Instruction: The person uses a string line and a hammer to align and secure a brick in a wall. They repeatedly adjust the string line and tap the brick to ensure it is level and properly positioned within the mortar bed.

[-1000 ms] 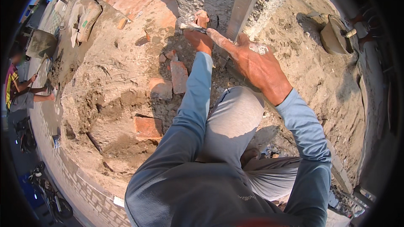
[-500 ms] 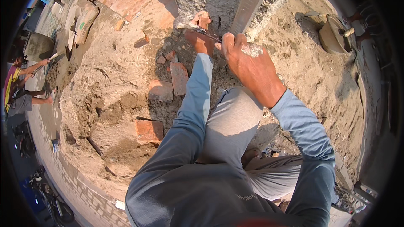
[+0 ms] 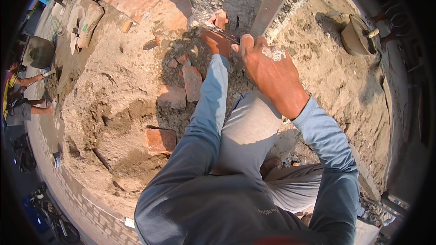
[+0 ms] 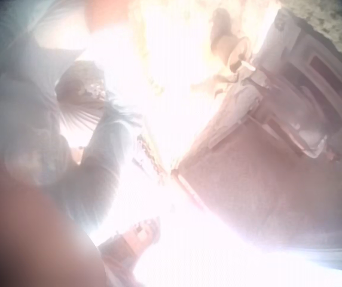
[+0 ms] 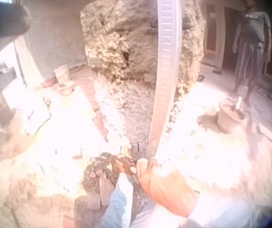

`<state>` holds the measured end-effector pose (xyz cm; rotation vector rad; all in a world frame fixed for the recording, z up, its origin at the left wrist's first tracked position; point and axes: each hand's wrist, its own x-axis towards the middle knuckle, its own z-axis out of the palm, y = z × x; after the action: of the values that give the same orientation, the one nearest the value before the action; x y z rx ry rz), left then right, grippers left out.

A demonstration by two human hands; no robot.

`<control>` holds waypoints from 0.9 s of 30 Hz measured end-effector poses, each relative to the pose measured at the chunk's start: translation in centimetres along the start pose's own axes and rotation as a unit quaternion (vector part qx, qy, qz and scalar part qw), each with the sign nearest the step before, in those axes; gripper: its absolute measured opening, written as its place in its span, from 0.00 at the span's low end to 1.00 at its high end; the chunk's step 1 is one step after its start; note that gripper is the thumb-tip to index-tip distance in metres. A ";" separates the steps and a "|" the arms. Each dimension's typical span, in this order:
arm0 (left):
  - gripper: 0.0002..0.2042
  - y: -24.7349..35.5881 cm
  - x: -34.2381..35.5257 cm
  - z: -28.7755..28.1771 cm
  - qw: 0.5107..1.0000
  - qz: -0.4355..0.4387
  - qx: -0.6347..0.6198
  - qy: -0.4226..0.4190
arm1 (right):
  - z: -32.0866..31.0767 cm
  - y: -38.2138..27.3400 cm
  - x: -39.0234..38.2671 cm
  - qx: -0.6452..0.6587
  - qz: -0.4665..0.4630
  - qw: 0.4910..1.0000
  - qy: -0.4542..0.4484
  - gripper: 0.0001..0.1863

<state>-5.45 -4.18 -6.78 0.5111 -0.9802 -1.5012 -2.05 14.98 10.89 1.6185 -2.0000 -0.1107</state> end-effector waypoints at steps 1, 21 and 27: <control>0.14 0.1 -0.1 0.6 0.999 -0.002 -0.034 -0.001 | -0.2 -0.3 -0.2 0.036 -0.004 0.999 -0.005 0.09; 0.11 0.2 -0.2 0.8 1.000 0.000 0.025 0.016 | -0.8 0.4 -1.2 0.322 0.081 0.925 -0.186 0.21; 0.13 -1.8 0.2 0.5 0.998 0.042 -0.039 0.012 | 1.9 -0.5 -1.6 0.188 0.027 0.982 -0.021 0.14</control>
<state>-6.97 -4.36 -7.91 0.4264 -0.9097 -1.4497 -2.37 15.77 8.52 1.7966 -2.1935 0.2705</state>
